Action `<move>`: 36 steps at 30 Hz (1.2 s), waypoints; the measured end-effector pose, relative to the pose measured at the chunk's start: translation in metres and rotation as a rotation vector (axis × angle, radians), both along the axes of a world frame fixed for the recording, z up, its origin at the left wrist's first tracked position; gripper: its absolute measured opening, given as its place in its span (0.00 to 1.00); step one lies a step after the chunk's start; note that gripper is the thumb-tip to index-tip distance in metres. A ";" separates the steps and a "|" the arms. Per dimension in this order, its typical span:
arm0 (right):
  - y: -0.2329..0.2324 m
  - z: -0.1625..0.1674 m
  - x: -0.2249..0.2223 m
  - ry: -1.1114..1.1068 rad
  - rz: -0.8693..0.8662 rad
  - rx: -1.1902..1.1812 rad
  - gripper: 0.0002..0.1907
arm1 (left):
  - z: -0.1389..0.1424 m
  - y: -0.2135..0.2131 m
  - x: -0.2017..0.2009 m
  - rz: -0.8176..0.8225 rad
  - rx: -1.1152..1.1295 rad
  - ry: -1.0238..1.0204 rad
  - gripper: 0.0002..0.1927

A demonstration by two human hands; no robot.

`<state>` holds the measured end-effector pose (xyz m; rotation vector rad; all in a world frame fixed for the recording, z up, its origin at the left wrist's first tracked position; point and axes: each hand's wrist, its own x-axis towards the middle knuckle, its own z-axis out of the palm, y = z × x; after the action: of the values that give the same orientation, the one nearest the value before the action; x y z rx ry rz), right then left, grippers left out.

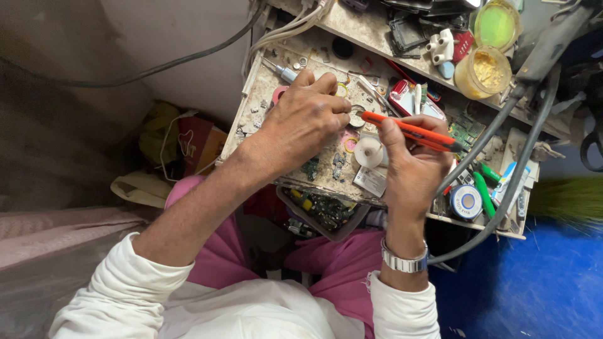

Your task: The person cleans a small green circuit board with a toothbrush, then uses an orange utility knife to scrape or mark the board. They later use a soldering iron to work on the board's components.

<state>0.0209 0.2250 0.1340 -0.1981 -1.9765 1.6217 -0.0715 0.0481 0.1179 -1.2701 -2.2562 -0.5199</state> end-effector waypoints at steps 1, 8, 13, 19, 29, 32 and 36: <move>0.001 0.002 0.000 0.013 -0.001 -0.042 0.10 | 0.000 -0.001 0.001 -0.002 0.004 -0.001 0.06; 0.009 0.012 0.014 0.030 -0.010 -0.221 0.10 | 0.001 -0.005 0.000 0.019 0.047 -0.011 0.03; -0.003 0.005 0.047 0.017 -0.023 -0.160 0.09 | 0.010 -0.032 0.022 0.040 0.073 -0.011 0.04; -0.028 -0.033 0.101 0.102 0.089 0.323 0.16 | 0.005 -0.070 0.067 -0.073 0.197 -0.187 0.11; -0.028 -0.049 0.098 0.206 0.238 0.527 0.15 | 0.000 -0.069 0.069 -0.068 0.151 -0.196 0.13; -0.029 -0.050 0.098 0.217 0.238 0.538 0.15 | -0.001 -0.069 0.069 -0.066 0.153 -0.194 0.13; -0.028 -0.049 0.097 0.209 0.254 0.543 0.15 | -0.001 -0.069 0.069 -0.067 0.157 -0.206 0.12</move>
<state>0.1182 0.1974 0.0854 0.4267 -2.2510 1.1247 -0.0026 -0.0210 0.1166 -1.2654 -2.2912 -0.8704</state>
